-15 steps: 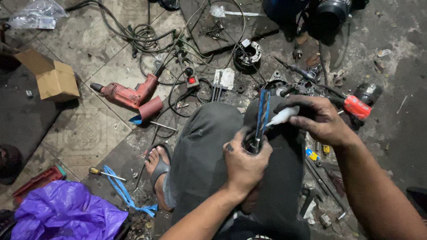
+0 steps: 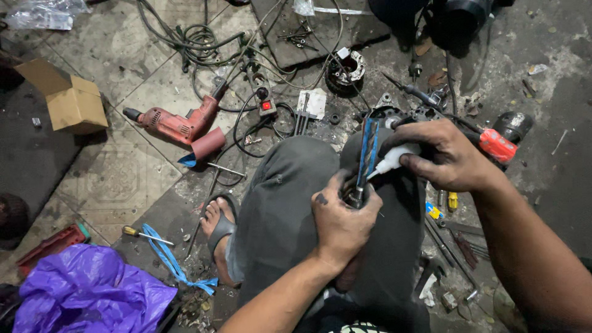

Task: The person applies a white substance from a small bottle into the chuck of a red power tool, then uses the tool to tighten or adjust a component. The person handles the tool and bottle directly without additional tools.

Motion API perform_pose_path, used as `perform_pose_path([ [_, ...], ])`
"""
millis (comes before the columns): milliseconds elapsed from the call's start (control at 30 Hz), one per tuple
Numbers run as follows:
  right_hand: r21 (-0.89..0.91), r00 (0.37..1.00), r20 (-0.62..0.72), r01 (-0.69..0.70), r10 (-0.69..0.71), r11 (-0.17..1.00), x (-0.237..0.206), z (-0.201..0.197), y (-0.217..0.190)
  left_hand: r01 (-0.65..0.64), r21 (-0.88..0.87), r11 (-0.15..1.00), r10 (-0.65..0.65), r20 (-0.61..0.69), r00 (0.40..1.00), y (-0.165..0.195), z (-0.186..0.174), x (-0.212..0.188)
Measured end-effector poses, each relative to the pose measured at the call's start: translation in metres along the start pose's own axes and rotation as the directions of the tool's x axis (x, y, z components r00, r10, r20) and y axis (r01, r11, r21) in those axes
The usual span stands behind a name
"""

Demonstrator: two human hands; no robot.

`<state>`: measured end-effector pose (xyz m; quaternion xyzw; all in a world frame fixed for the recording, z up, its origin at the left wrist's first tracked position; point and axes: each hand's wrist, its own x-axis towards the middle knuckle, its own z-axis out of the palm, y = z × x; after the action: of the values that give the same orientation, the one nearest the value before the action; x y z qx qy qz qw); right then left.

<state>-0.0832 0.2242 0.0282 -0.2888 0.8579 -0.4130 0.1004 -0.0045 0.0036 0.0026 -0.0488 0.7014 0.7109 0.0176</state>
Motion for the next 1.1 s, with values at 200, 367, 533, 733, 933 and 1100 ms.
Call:
perform_pose_path([
  [200, -0.095, 0.998, 0.029, -0.055, 0.058, 0.994, 0.012, -0.004, -0.02, 0.004, -0.009, 1.0, -0.004, 0.003, 1.0, 0.001, 0.0, 0.001],
  [367, -0.169, 0.996, 0.085, 0.013, 0.001, 0.986, 0.018, -0.009, -0.038, 0.002, 0.031, 1.0, -0.002, 0.009, 1.0, -0.001, 0.001, 0.001],
  [533, -0.246, 0.986, 0.138, -0.053, 0.089, 0.968, 0.024, -0.008, -0.051, -0.017, 0.012, 1.0, 0.017, 0.001, 1.0, -0.002, 0.0, 0.001],
  [733, -0.281, 0.987, 0.158, 0.009, 0.037, 0.96, 0.024, -0.01, -0.061, -0.001, 0.03, 1.0, 0.001, -0.007, 1.0, 0.0, 0.001, 0.001],
  [933, -0.28, 0.981, 0.186, -0.007, 0.061, 0.96, 0.022, -0.011, -0.068, 0.045, 0.017, 0.999, -0.045, 0.026, 0.999, 0.0, -0.001, 0.001],
  [1100, -0.278, 0.979, 0.196, 0.001, 0.056, 0.961, 0.024, -0.01, -0.072, -0.018, 0.029, 0.999, 0.019, -0.013, 1.0, -0.003, 0.0, 0.001],
])
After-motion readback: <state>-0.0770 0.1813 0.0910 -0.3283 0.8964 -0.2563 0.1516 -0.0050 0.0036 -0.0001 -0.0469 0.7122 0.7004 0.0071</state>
